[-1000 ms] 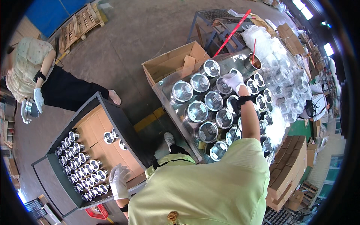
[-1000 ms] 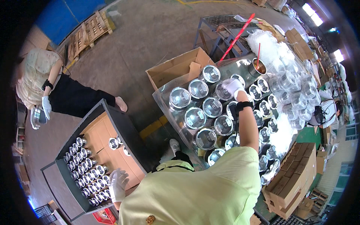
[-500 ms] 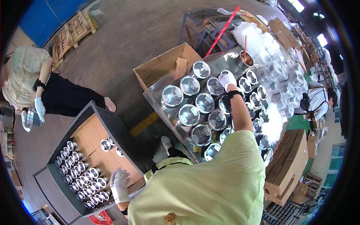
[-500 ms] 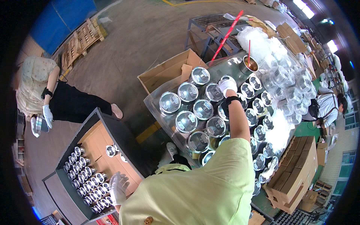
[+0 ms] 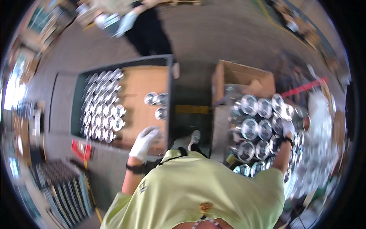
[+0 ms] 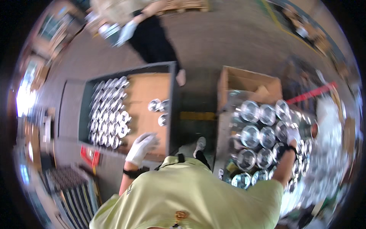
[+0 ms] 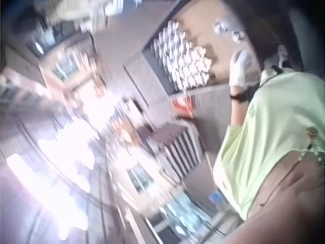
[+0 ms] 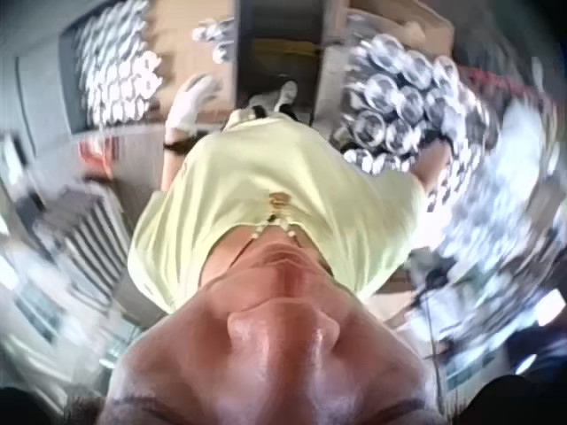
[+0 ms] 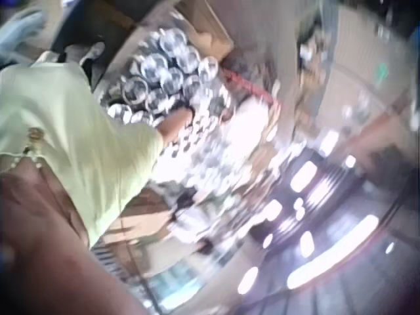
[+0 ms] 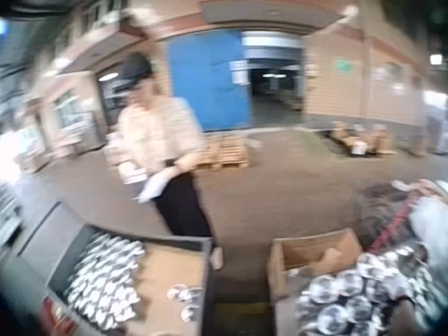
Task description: Inspecting and sorting metallic engine pistons from an industrial cart onto a quality control table.
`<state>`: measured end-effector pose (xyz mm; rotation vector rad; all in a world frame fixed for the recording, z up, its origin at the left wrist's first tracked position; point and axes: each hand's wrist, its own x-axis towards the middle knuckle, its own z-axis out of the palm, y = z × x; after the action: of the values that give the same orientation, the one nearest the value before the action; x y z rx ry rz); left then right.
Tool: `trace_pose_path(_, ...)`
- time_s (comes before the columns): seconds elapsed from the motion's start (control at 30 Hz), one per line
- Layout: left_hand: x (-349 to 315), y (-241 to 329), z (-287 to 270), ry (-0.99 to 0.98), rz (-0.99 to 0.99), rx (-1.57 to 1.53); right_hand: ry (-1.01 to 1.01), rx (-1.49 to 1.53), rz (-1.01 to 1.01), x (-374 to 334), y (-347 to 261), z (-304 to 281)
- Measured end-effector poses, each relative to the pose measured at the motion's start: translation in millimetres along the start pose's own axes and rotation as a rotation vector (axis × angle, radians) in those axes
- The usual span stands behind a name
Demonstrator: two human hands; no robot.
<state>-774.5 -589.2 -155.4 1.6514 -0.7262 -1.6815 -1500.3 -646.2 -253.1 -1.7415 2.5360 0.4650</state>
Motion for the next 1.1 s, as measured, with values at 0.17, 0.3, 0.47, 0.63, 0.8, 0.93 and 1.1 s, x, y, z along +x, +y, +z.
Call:
trace_pose_path(0.17, 12.6, -35.9, -68.3, -0.003, -0.05, -0.206, -0.039, 0.038, 0.152, -17.5, 30.8, -36.8)
trace_pose_path(0.3, 9.3, -68.4, -130.2, -0.014, -0.049, -0.296, 0.061, 0.067, 0.1, -84.0, -88.7, -128.1)
trace_pose_path(0.47, 13.6, -112.1, -205.6, 0.038, -0.14, -0.28, 0.253, 0.506, -0.381, -190.7, -316.5, -195.8)
trace_pose_path(0.63, 4.0, -146.2, -264.2, 0.194, -0.238, -0.265, -0.363, 0.778, -0.65, -231.0, -538.8, -123.6)
trace_pose_path(0.8, -53.3, -195.6, -305.0, 0.32, -0.157, -0.254, -0.309, -0.111, -1.063, -215.6, -717.1, 12.6)
trace_pose_path(0.93, -115.8, -205.7, -311.4, 0.618, -0.33, -0.459, 0.147, 0.055, -1.028, -132.2, -800.3, 211.5)
trace_pose_path(1.1, -142.7, -260.8, -324.9, 0.56, -0.407, -0.634, 0.52, -0.625, -0.843, 1.3, -711.8, 331.0)
